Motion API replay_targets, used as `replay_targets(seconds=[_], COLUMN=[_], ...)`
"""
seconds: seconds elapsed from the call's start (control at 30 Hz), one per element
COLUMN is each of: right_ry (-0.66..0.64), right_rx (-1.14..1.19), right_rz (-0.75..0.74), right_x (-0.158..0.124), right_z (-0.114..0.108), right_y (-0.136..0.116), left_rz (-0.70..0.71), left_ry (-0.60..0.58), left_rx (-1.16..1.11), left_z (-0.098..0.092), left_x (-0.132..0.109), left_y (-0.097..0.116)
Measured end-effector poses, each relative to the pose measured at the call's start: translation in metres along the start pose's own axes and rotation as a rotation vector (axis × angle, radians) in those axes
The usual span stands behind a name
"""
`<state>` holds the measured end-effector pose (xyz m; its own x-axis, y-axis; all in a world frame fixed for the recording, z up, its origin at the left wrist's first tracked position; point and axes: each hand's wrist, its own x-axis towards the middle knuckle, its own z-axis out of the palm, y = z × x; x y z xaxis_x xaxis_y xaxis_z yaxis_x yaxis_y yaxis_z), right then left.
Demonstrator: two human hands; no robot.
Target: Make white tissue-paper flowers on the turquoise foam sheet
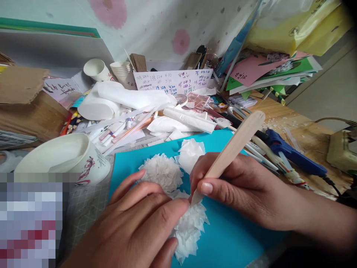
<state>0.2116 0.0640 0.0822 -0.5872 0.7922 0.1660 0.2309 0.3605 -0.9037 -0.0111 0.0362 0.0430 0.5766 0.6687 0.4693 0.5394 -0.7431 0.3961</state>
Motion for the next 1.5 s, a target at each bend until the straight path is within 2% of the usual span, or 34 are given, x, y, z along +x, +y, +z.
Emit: replay_targets(seconds=[0.13,0.27,0.77,0.97,1.1,1.33,1.43,1.5], right_ry=[0.081,0.1,0.049,0.122,0.155,0.08,0.001,0.0], right_rx=[0.045,0.129,0.094,0.074,0.07,0.06,0.007,-0.049], right_rz=[0.033,0.06,0.061,0.029,0.012,-0.017,-0.077,-0.103], right_x=[-0.003,-0.005,-0.008,-0.007,-0.006,-0.003,-0.002,-0.003], right_z=[-0.004,-0.005,0.001,0.002,0.004,0.008,0.008,0.008], right_y=[0.0,-0.001,-0.007,-0.005,-0.003,-0.002,-0.003,-0.005], left_rz=[-0.006,0.05,0.04,0.036,0.057,0.048,0.054,0.058], left_ry=[-0.071,-0.114,-0.092,-0.047,-0.062,-0.06,-0.059,-0.046], left_rx=[-0.013,0.032,-0.003,0.017,0.045,0.025,0.044,0.053], left_z=[-0.003,0.0,-0.001,0.001,0.003,0.005,0.005,0.005], left_x=[0.0,-0.001,0.002,-0.001,-0.002,0.0,-0.001,-0.002], left_y=[0.001,-0.003,-0.004,-0.003,-0.004,-0.007,-0.008,-0.007])
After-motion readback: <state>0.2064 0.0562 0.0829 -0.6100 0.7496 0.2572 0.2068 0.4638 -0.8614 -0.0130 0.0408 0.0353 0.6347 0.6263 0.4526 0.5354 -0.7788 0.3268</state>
